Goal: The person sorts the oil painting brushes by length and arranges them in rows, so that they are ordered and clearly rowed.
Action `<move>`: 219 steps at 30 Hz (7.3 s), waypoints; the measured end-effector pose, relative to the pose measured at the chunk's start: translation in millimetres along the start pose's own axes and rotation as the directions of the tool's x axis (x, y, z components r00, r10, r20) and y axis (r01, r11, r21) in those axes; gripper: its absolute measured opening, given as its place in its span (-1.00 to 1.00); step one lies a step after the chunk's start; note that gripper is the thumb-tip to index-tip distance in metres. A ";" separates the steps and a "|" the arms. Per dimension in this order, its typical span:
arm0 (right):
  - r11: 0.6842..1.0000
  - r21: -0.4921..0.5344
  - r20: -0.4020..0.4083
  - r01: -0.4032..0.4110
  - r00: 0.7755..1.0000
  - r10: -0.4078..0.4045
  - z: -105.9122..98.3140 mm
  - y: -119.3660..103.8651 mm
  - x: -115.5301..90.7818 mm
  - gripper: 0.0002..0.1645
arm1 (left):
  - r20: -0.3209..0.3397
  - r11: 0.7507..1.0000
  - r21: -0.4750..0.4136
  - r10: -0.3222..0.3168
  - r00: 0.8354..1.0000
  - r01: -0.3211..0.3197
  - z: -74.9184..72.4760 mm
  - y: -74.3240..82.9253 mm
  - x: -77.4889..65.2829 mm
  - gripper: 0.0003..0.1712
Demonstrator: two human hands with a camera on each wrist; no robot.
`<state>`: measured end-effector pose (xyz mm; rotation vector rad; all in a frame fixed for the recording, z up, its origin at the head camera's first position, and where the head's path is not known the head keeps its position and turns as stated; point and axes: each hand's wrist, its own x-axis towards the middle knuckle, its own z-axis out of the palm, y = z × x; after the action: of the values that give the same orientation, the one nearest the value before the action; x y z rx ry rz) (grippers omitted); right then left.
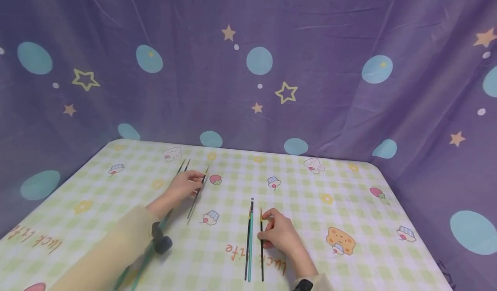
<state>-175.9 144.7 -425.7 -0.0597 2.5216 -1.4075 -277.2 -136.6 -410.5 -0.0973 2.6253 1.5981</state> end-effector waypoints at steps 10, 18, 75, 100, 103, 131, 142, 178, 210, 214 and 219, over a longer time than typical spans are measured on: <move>1.000 0.010 0.002 0.003 1.000 -0.003 -0.7 0.9 -0.3 -0.49 | -0.025 0.997 0.071 0.023 0.999 -0.021 -15.1 -0.9 20.4 -0.62; 1.000 0.010 -0.003 0.001 1.000 -0.001 -1.1 0.2 -0.5 -0.49 | -0.060 0.980 0.198 0.050 0.997 -0.037 -19.4 -3.2 32.7 -0.62; 1.000 0.020 0.011 0.001 1.000 -0.001 -0.4 0.9 0.1 -0.50 | -0.151 0.846 0.533 0.117 0.982 -0.019 -25.5 -4.2 40.2 -0.68; 1.000 -0.017 -0.004 -0.010 1.000 0.010 1.0 1.1 0.8 -0.50 | -0.037 0.989 0.123 0.089 0.995 -0.084 31.4 8.0 -8.5 -0.80; 1.000 -0.016 -0.005 -0.014 1.000 0.014 1.2 1.7 1.1 -0.50 | -0.002 0.993 0.083 0.079 0.997 -0.078 39.2 12.4 -16.5 -0.80; 0.999 -0.031 -0.008 -0.015 1.000 0.015 1.4 -0.9 -0.6 -0.50 | 0.259 0.999 -0.049 0.032 0.965 -0.020 104.9 35.3 -88.2 -0.75; 1.000 -0.022 -0.017 -0.018 1.000 0.018 1.2 -1.2 -0.3 -0.51 | 0.191 0.990 0.107 0.067 0.979 -0.089 114.2 32.9 -88.8 -0.72; 0.999 -0.031 -0.030 -0.032 0.999 0.031 1.9 -2.8 -0.5 -0.52 | 0.158 0.981 0.164 0.074 0.985 -0.100 113.5 40.0 -96.4 -0.67; 1.000 -0.025 -0.013 -0.016 1.000 0.016 0.9 0.8 1.5 -0.52 | 0.254 0.996 -0.047 -0.057 0.966 0.071 102.2 35.1 -76.4 -0.74; 1.000 -0.014 -0.008 -0.006 1.000 0.006 1.1 1.8 0.7 -0.52 | 0.316 0.973 -0.185 -0.074 0.946 0.138 95.8 29.9 -72.0 -0.62; 1.000 -0.011 -0.003 -0.005 1.000 0.005 1.0 1.2 -0.1 -0.52 | 0.353 0.916 -0.342 -0.084 0.932 0.212 89.2 21.0 -65.1 -0.47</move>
<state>-175.5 144.6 -427.3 -0.0532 2.5303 -1.3923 -212.1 -46.4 -427.0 -0.0413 1.9907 1.8528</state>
